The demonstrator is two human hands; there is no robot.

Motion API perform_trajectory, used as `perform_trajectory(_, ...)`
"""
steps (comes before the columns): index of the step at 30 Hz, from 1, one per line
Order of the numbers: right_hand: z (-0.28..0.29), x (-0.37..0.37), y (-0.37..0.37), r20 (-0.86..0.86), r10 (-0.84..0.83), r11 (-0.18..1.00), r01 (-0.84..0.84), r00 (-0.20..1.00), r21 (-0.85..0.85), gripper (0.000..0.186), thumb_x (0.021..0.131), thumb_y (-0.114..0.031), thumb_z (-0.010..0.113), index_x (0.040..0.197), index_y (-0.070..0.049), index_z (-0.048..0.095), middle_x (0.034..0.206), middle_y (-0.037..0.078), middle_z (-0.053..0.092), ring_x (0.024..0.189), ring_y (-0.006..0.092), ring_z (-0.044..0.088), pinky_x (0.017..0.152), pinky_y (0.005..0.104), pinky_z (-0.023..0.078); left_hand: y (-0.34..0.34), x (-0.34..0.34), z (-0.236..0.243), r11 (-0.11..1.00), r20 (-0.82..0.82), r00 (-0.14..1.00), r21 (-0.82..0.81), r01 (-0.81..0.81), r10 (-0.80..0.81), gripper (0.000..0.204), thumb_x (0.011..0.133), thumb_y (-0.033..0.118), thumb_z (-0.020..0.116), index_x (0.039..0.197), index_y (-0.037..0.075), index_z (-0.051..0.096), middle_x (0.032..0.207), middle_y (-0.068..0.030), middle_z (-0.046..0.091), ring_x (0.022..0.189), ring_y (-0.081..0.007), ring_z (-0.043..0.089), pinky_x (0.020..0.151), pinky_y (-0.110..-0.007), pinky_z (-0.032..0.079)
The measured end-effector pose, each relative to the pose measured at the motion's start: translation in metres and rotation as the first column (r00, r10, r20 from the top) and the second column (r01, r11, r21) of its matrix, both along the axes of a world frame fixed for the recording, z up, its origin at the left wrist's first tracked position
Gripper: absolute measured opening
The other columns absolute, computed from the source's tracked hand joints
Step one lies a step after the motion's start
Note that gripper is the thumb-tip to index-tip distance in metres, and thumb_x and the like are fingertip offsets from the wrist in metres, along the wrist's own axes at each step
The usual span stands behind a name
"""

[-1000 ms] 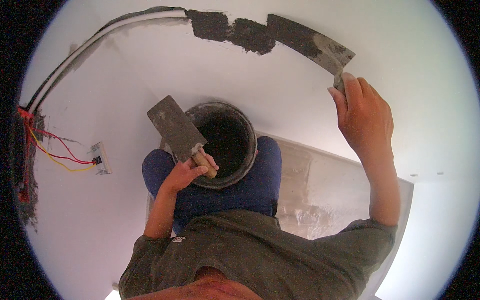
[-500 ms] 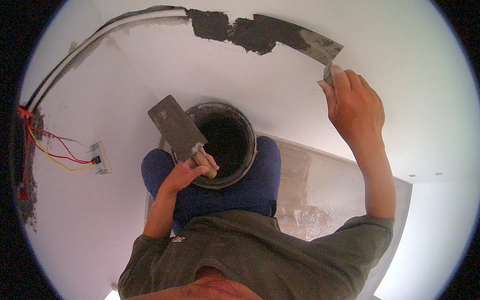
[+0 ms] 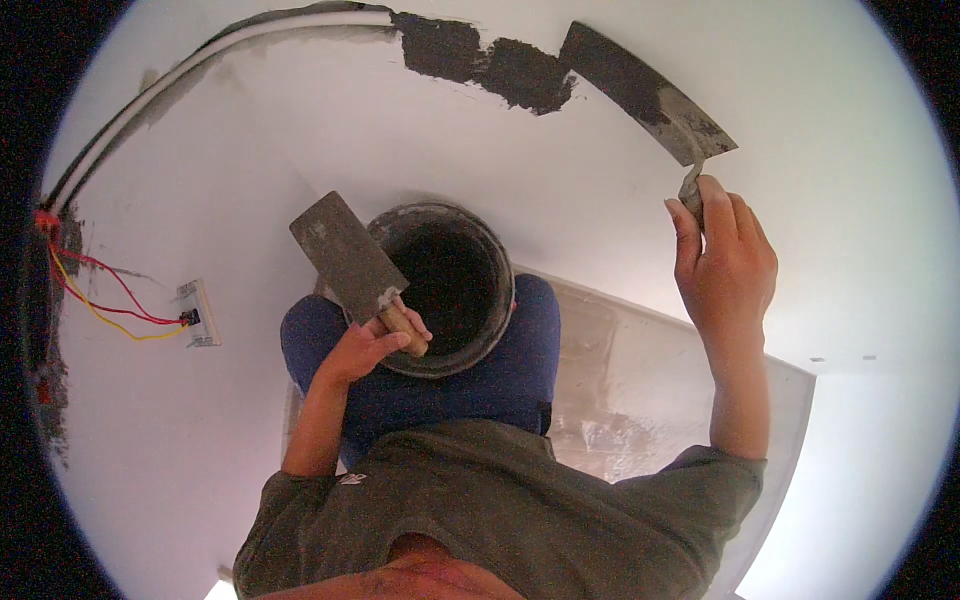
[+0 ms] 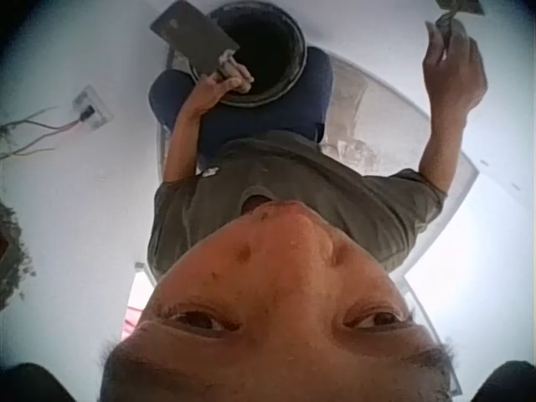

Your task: Apply plaster or filler to wall channels and holes using trowels to smooth the surface.

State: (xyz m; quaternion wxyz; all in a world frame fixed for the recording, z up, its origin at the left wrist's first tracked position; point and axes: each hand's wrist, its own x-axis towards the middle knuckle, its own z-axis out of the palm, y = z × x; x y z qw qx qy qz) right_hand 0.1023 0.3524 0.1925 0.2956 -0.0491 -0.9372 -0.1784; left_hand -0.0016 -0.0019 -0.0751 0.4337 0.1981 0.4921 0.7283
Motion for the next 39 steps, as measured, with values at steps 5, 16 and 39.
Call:
perform_trajectory(5,-0.016,-0.019,-0.007,0.003,0.101,0.988,-0.100,0.995,-0.121,0.029,0.096,-0.025,0.072,0.114,-0.004,0.065,0.087,0.011,0.069,0.071,0.0252,0.069,0.060,0.0347,0.055,0.007,-0.002,0.007,0.999,-0.017,1.000,0.052,0.004,-0.003,0.034,0.096,0.011,0.069,0.124,0.006,0.051,0.113,-0.0103,0.065,0.112,-0.0245,0.065,0.103,-0.044,0.051)
perform_trajectory(16,-0.013,-0.011,-0.008,-0.053,0.023,0.985,-0.031,0.998,-0.169,0.027,0.096,-0.025,0.072,0.113,-0.004,0.066,0.087,0.011,0.069,0.071,0.0263,0.069,0.062,0.0362,0.054,-0.001,-0.004,0.010,1.000,-0.035,0.999,0.021,0.010,-0.010,0.038,0.097,0.016,0.071,0.126,0.009,0.048,0.116,-0.0099,0.065,0.116,-0.0257,0.063,0.106,-0.046,0.048)
perform_trajectory(39,-0.044,-0.095,-0.063,-0.038,0.158,0.919,-0.161,0.987,-0.361,0.030,0.099,-0.025,0.065,0.118,-0.001,0.062,0.099,0.018,0.068,0.087,0.0382,0.068,0.073,0.0453,0.055,0.005,-0.005,0.011,0.998,-0.078,0.996,0.024,0.053,-0.051,0.042,0.093,0.010,0.072,0.126,0.009,0.046,0.115,-0.0102,0.065,0.113,-0.0265,0.066,0.104,-0.046,0.051)
